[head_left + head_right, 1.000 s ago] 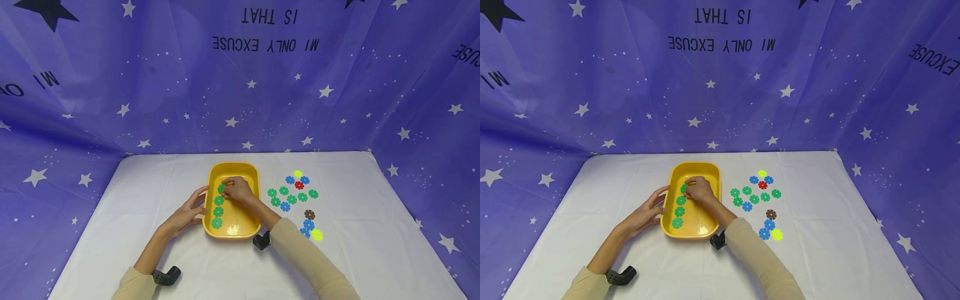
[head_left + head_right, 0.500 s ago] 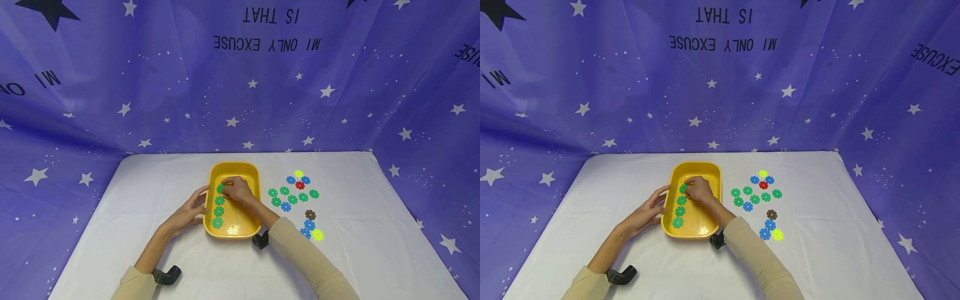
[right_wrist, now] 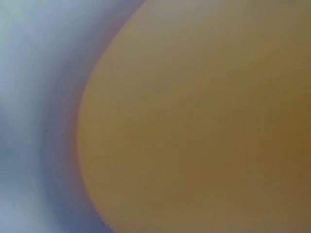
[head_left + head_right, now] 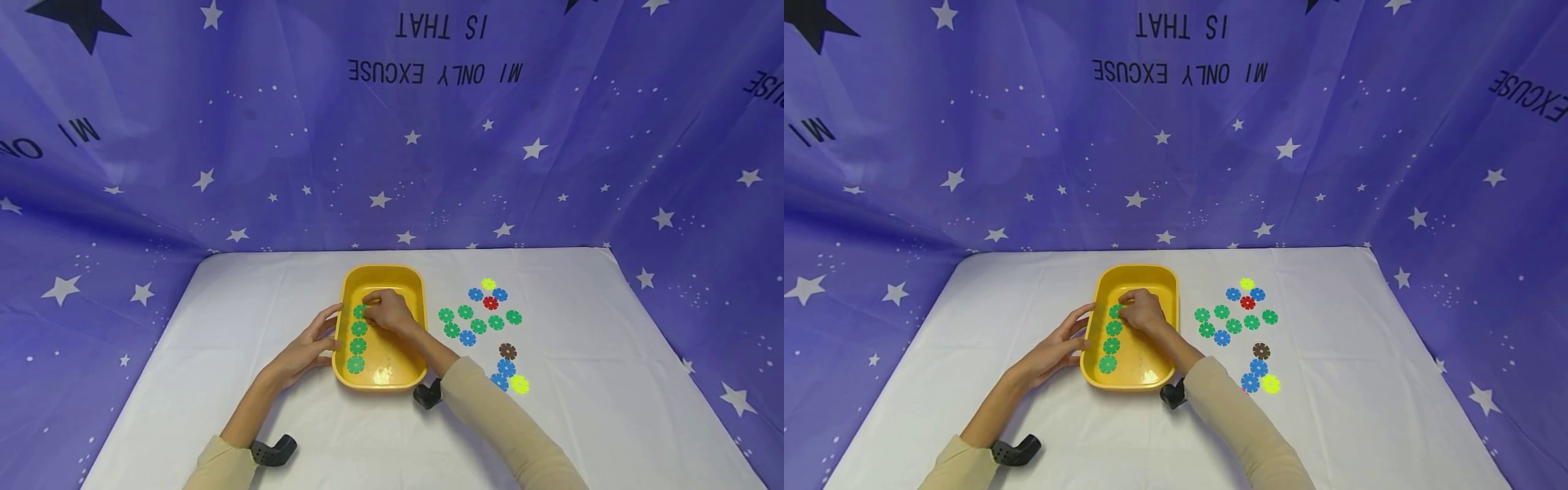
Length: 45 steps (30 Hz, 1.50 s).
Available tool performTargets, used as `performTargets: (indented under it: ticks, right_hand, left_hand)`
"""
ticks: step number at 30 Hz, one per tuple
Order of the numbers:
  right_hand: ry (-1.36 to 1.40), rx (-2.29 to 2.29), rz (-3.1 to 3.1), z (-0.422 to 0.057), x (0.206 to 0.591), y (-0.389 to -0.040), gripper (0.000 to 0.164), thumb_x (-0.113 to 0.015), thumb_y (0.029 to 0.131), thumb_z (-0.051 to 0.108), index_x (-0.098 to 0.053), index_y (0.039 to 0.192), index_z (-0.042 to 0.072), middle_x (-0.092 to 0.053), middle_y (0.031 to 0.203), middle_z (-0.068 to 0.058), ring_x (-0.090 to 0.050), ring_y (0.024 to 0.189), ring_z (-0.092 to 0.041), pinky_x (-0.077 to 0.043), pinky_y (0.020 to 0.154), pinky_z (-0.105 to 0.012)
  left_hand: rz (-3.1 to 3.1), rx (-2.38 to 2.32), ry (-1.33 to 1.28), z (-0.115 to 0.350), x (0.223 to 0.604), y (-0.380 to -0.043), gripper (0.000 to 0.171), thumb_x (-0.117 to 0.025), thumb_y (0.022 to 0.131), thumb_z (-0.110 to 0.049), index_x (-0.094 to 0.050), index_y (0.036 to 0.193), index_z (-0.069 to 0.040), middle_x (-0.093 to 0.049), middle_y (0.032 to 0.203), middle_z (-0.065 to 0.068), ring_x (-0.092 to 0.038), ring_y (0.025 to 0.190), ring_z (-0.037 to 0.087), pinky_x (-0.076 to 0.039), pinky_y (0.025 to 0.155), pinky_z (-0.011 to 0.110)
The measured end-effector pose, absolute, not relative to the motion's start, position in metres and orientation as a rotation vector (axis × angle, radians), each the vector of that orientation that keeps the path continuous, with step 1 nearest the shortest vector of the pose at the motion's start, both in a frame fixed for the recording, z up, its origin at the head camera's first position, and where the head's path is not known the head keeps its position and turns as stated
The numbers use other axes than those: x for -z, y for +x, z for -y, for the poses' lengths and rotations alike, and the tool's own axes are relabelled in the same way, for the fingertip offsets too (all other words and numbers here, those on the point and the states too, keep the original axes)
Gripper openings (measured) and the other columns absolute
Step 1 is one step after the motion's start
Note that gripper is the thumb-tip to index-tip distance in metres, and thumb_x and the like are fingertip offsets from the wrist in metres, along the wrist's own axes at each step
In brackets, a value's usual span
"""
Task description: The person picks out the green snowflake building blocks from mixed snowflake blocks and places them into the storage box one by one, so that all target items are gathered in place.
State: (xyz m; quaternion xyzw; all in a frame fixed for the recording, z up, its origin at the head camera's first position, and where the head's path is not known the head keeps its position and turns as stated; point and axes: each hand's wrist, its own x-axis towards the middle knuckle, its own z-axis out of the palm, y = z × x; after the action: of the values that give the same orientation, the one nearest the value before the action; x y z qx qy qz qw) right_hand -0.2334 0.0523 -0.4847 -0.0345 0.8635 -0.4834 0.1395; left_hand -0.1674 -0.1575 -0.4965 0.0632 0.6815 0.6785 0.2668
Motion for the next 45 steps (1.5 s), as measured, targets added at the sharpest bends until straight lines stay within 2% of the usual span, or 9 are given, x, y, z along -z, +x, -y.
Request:
performTargets:
  ticks: [5,15,20,22,27,33,36,39,45]
  right_hand:
    - [-0.196,1.348,-2.538,-0.057,0.477,-0.230,0.027,-0.069,0.090,0.010,-0.072,0.116,0.004,-0.069,0.072,-0.004,-0.058,0.058,-0.013,-0.045,0.053,-0.022]
    - [-0.397,1.430,-2.592,-0.092,0.434,-0.213,0.019,-0.069,0.092,0.011,-0.073,0.110,0.006,-0.068,0.083,-0.001,-0.065,0.070,-0.016,-0.053,0.060,-0.026]
    - [-0.394,1.530,-2.598,-0.124,0.425,-0.207,0.016,-0.069,0.093,0.009,-0.073,0.108,0.005,-0.071,0.088,-0.007,-0.067,0.074,-0.023,-0.059,0.068,-0.034]
    - [-0.371,1.546,-2.611,-0.139,0.423,-0.204,0.017,-0.068,0.094,0.009,-0.072,0.109,0.005,-0.071,0.092,-0.007,-0.068,0.078,-0.026,-0.060,0.071,-0.037]
    - [-0.296,1.554,-2.670,-0.185,0.419,-0.194,0.020,-0.067,0.095,0.012,-0.071,0.113,0.005,-0.069,0.098,-0.007,-0.068,0.084,-0.027,-0.060,0.074,-0.035]
    - [-0.220,1.604,-2.692,-0.241,0.427,-0.187,0.023,-0.064,0.095,0.007,-0.069,0.116,-0.001,-0.067,0.099,-0.014,-0.067,0.087,-0.033,-0.060,0.076,-0.041]
    - [-0.128,1.577,-2.724,-0.266,0.435,-0.183,0.025,-0.063,0.096,0.007,-0.067,0.118,-0.003,-0.066,0.103,-0.017,-0.066,0.091,-0.035,-0.060,0.076,-0.035]
    - [-0.022,1.504,-2.770,-0.286,0.444,-0.177,0.028,-0.062,0.097,0.009,-0.065,0.121,-0.004,-0.065,0.109,-0.019,-0.065,0.096,-0.039,-0.059,0.078,-0.035]
    - [0.134,1.380,-2.800,-0.317,0.467,-0.172,0.034,-0.062,0.097,0.013,-0.062,0.127,-0.003,-0.062,0.120,-0.023,-0.065,0.097,-0.034,-0.058,0.074,-0.032]
  left_hand:
    - [-1.835,-1.831,0.168,0.158,0.497,-0.168,0.079,-0.058,0.093,-0.008,-0.020,0.158,-0.029,-0.011,0.165,0.014,-0.031,0.142,0.040,-0.051,0.097,0.049]
    - [-1.839,-1.833,0.171,0.157,0.497,-0.168,0.079,-0.057,0.091,-0.007,-0.021,0.158,-0.029,-0.011,0.164,0.015,-0.029,0.143,0.042,-0.050,0.098,0.051]
    - [-1.843,-1.839,0.163,0.158,0.496,-0.167,0.079,-0.058,0.091,-0.007,-0.022,0.158,-0.028,-0.010,0.164,0.015,-0.027,0.144,0.043,-0.050,0.098,0.051]
    - [-1.843,-1.838,0.162,0.158,0.496,-0.167,0.079,-0.058,0.091,-0.007,-0.022,0.158,-0.028,-0.011,0.164,0.015,-0.027,0.144,0.043,-0.050,0.097,0.051]
    - [-1.846,-1.833,0.160,0.157,0.496,-0.167,0.079,-0.058,0.091,-0.006,-0.023,0.158,-0.029,-0.011,0.164,0.015,-0.029,0.143,0.043,-0.051,0.096,0.050]
    - [-1.845,-1.835,0.159,0.158,0.497,-0.168,0.079,-0.058,0.091,-0.006,-0.023,0.158,-0.029,-0.012,0.164,0.015,-0.029,0.143,0.043,-0.051,0.097,0.051]
    - [-1.840,-1.835,0.159,0.158,0.498,-0.168,0.079,-0.058,0.091,-0.006,-0.022,0.158,-0.029,-0.012,0.164,0.015,-0.028,0.144,0.043,-0.051,0.097,0.051]
    - [-1.837,-1.836,0.156,0.157,0.497,-0.168,0.079,-0.058,0.091,-0.006,-0.022,0.158,-0.029,-0.012,0.164,0.015,-0.027,0.144,0.043,-0.050,0.097,0.051]
    - [-1.846,-1.833,0.155,0.157,0.497,-0.168,0.080,-0.058,0.091,-0.006,-0.022,0.158,-0.029,-0.012,0.164,0.015,-0.028,0.143,0.043,-0.051,0.097,0.051]
